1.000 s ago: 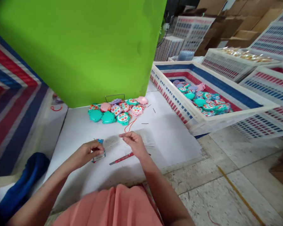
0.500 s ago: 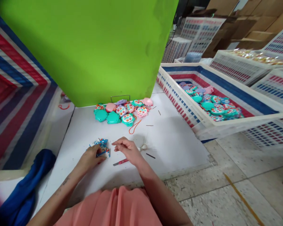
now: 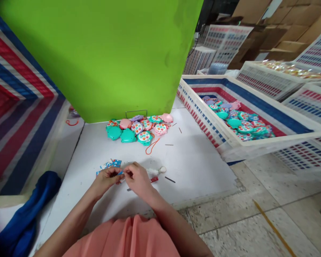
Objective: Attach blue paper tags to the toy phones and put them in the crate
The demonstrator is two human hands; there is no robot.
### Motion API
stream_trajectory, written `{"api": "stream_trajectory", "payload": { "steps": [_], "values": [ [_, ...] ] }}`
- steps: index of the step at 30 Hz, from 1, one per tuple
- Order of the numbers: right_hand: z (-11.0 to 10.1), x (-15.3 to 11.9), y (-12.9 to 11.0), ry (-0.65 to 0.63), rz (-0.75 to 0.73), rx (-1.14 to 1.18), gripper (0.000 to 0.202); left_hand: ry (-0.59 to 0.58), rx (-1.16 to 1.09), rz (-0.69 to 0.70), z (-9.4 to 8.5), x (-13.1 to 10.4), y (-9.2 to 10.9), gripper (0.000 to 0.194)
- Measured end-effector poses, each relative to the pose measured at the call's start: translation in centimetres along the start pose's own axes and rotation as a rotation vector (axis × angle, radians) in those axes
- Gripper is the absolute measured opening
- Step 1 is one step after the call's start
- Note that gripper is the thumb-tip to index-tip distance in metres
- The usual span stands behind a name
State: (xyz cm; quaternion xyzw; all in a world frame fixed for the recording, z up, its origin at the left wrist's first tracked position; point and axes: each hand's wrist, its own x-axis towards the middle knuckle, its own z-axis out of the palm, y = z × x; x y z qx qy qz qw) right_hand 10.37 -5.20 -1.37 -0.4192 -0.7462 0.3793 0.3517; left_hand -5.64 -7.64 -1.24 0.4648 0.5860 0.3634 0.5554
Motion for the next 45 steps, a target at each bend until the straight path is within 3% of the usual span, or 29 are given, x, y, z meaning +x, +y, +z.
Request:
{"api": "stream_trajectory", "payload": {
  "steps": [4,8,13,18,23,26,31,34,41,43,45],
  "values": [
    [0.3,-0.2,-0.3,0.000,0.025,-0.096,0.021,0.047,0.203,0.096,0.3,0.3,-0.6,0.021],
    [0.3,-0.2,-0.9,0.006,0.041,-0.240,0.023,0.123,0.487,0.254,0.8,-0.1,0.4,0.019],
    [-0.1,0.4,-0.7,0.061,0.066,-0.276,0.021,0.004,0.538,0.333,0.9,-0.7,1.7,0.037],
    [-0.5,0.8,-0.1,0.036,0.066,-0.170,0.021,-0.015,0.579,0.326,0.8,-0.5,1.6,0.040],
    [-0.9,1.2,0.8,-0.078,0.239,0.330,0.012,-0.058,0.396,0.207,0.4,-0.5,2.0,0.020],
    [-1.5,1.1,1.1,-0.201,0.300,0.559,0.019,-0.070,0.443,0.227,-0.1,-0.7,2.6,0.014],
    [-2.4,0.7,0.4,-0.291,0.190,0.381,0.026,-0.059,0.794,0.353,-0.3,-1.1,4.1,0.018],
    [-2.8,0.6,0.1,-0.293,0.192,0.271,0.020,-0.079,0.867,0.377,-0.3,-0.8,5.0,0.016],
    [-3.9,0.5,1.3,-0.254,0.238,0.340,0.015,-0.162,0.609,0.330,-1.1,1.5,5.8,0.022],
    [-4.4,0.5,1.8,-0.208,0.278,0.357,0.015,-0.117,0.578,0.358,-1.4,3.4,5.5,0.025],
    [-4.9,0.5,2.2,-0.153,0.302,0.359,0.015,0.014,0.661,0.449,-1.7,5.9,5.0,0.027]
  ]
}}
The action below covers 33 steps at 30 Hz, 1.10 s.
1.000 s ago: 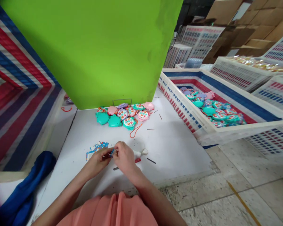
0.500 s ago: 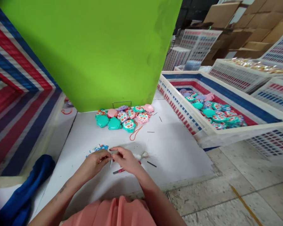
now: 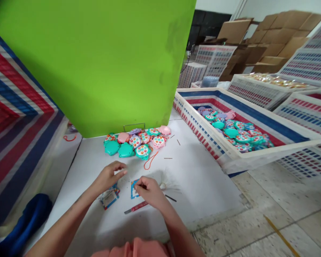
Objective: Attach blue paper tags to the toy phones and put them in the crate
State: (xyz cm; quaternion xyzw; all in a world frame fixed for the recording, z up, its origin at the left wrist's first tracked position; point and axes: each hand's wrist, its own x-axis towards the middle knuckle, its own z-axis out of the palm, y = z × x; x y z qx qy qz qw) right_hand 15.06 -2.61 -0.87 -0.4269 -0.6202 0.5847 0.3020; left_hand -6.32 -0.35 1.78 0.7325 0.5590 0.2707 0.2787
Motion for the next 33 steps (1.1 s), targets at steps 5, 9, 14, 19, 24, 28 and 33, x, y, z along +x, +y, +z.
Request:
{"api": "stream_trajectory", "payload": {
  "steps": [5,9,14,19,24,28,33],
  "values": [
    [-1.2,0.1,0.7,0.115,0.002,0.044,0.016,0.170,0.346,0.009,1.7,5.9,-3.1,0.061],
    [-2.2,0.0,1.4,0.239,0.034,0.049,0.021,0.121,0.374,-0.039,2.5,7.9,-3.6,0.060],
    [-3.3,0.1,1.8,0.492,0.014,-0.018,0.024,0.108,0.120,-0.092,2.7,5.9,-2.6,0.041],
    [-3.0,0.3,0.2,0.553,-0.094,-0.149,0.024,0.148,-0.691,-0.280,4.4,0.7,-0.3,0.049],
    [-1.6,-0.8,-2.0,0.290,-0.117,-0.303,0.020,0.142,-0.611,-0.230,3.5,-3.3,1.0,0.049],
    [-0.7,-1.9,-3.1,0.250,-0.138,-0.389,0.020,0.110,-0.357,-0.121,1.6,-4.9,1.2,0.041],
    [-0.1,-2.7,-4.2,0.232,-0.180,-0.493,0.020,0.141,-0.096,0.005,0.9,-5.6,2.1,0.035]
  ]
}}
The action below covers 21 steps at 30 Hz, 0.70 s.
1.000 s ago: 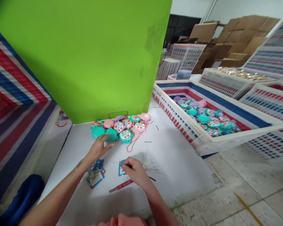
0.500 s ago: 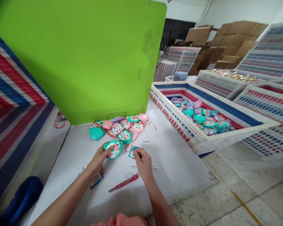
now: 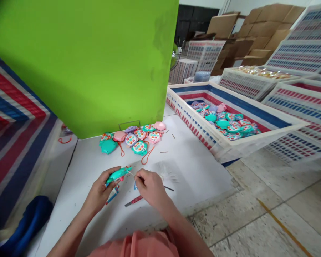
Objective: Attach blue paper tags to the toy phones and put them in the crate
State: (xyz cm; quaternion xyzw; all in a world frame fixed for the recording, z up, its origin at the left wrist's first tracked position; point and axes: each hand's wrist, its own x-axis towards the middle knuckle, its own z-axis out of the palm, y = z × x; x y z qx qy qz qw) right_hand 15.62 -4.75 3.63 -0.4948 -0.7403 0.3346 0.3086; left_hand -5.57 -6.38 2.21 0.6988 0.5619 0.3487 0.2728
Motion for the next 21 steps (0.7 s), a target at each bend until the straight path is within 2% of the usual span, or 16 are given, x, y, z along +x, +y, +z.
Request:
{"api": "stream_trajectory", "payload": {
  "steps": [4,8,15,21],
  "values": [
    [0.0,-0.1,-0.4,-0.002,-0.020,-0.048,0.019,0.040,0.088,0.150,0.2,-0.1,0.6,0.034],
    [0.2,-0.3,-0.3,0.002,-0.015,-0.073,0.019,0.061,0.145,0.236,0.2,-0.2,0.8,0.037],
    [0.5,-0.3,-0.3,0.009,-0.021,-0.053,0.018,0.041,0.217,0.304,0.7,-0.4,1.2,0.041],
    [0.9,-0.2,-0.3,0.045,-0.010,-0.118,0.016,-0.026,0.202,0.321,1.7,-0.6,0.6,0.048]
  ]
}}
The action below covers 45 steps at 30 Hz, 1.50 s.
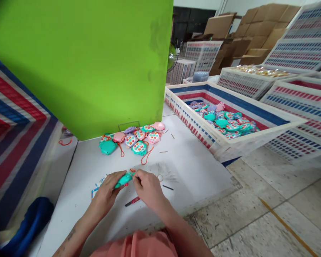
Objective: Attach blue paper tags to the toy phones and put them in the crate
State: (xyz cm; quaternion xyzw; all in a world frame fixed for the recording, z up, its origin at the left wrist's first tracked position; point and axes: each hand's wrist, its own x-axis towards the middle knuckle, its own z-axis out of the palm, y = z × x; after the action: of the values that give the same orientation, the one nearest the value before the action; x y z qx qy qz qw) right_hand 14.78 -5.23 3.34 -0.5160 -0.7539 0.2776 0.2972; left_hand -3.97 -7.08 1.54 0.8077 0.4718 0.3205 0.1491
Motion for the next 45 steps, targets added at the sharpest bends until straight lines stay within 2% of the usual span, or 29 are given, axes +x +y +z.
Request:
{"api": "stream_trajectory", "payload": {
  "steps": [5,15,19,26,31,34,37,42,45],
  "values": [
    [0.4,0.1,0.2,0.026,0.005,-0.014,0.015,-0.041,0.046,0.014,0.0,0.0,-0.2,0.053],
    [0.7,0.5,1.7,-0.109,0.032,0.331,0.020,-0.144,0.156,0.081,-0.6,-0.1,0.2,0.063],
    [1.1,0.8,2.2,-0.105,0.070,0.435,0.017,-0.175,0.174,0.098,-0.4,-0.1,0.0,0.068],
    [2.2,1.6,3.1,-0.138,0.479,0.778,0.018,-0.171,0.129,0.100,0.7,0.0,-1.6,0.057],
    [3.0,1.5,3.5,-0.108,0.517,0.926,0.024,-0.152,0.100,0.115,0.8,0.3,-0.6,0.041],
    [3.4,1.5,3.5,-0.127,0.548,1.040,0.027,-0.119,0.108,0.183,0.8,0.4,0.6,0.032],
    [3.6,1.7,3.0,-0.114,0.551,1.117,0.024,-0.122,0.149,0.268,1.1,0.5,1.5,0.031],
    [3.6,1.9,2.3,-0.101,0.579,1.118,0.021,-0.168,0.213,0.350,1.5,0.7,2.1,0.027],
    [3.7,1.8,2.5,-0.118,0.566,1.076,0.019,-0.173,0.130,0.313,1.4,0.6,2.2,0.026]
  ]
}}
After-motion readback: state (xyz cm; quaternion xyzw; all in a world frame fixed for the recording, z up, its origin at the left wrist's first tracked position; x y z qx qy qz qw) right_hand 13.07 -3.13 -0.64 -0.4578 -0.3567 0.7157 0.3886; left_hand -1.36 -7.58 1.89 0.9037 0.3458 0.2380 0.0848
